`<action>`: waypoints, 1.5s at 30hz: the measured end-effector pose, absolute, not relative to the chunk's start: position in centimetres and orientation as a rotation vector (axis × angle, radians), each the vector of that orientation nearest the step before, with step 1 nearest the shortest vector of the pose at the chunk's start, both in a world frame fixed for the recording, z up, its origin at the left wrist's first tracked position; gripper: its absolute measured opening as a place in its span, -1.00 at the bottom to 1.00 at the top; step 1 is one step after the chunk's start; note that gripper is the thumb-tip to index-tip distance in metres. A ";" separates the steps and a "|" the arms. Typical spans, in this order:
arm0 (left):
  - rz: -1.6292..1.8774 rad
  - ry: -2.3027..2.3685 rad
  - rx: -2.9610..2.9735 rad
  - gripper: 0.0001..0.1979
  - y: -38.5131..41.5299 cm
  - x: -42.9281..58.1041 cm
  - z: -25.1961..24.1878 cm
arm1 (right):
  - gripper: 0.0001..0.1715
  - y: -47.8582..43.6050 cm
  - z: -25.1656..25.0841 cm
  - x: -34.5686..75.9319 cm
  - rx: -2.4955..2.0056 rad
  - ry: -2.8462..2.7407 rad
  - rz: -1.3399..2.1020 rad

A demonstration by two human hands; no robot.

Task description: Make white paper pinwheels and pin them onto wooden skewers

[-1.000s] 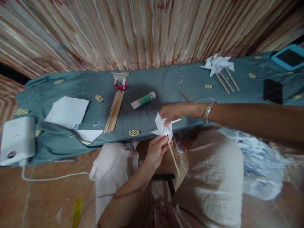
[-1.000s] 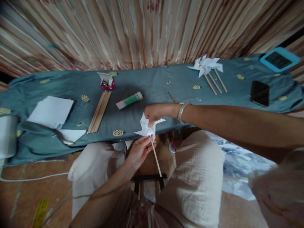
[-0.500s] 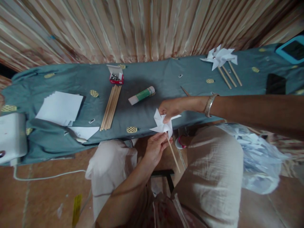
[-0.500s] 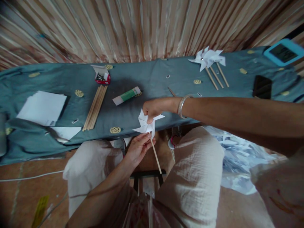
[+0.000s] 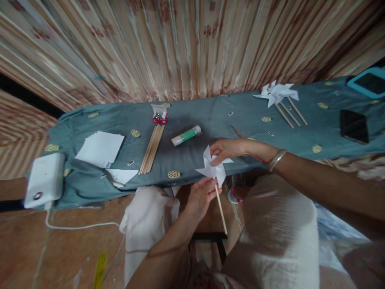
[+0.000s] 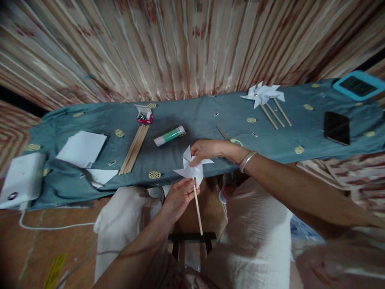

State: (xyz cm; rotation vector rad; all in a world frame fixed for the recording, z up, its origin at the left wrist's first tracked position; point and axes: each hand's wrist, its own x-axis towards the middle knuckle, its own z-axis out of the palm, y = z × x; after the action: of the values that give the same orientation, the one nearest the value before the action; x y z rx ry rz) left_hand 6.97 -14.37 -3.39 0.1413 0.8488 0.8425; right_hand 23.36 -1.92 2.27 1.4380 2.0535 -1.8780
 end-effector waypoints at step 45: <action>1.130 0.932 0.508 -0.69 -0.6 7.2 -1.1 | -0.51 -2.5 0.0 20.7 1.912 1.937 -2.624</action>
State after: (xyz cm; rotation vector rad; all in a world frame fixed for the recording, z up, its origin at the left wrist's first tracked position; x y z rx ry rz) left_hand 7.20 -0.63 -1.09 0.5084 0.9316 1.1301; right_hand 20.69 -2.54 0.00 1.9118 1.9366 -2.6243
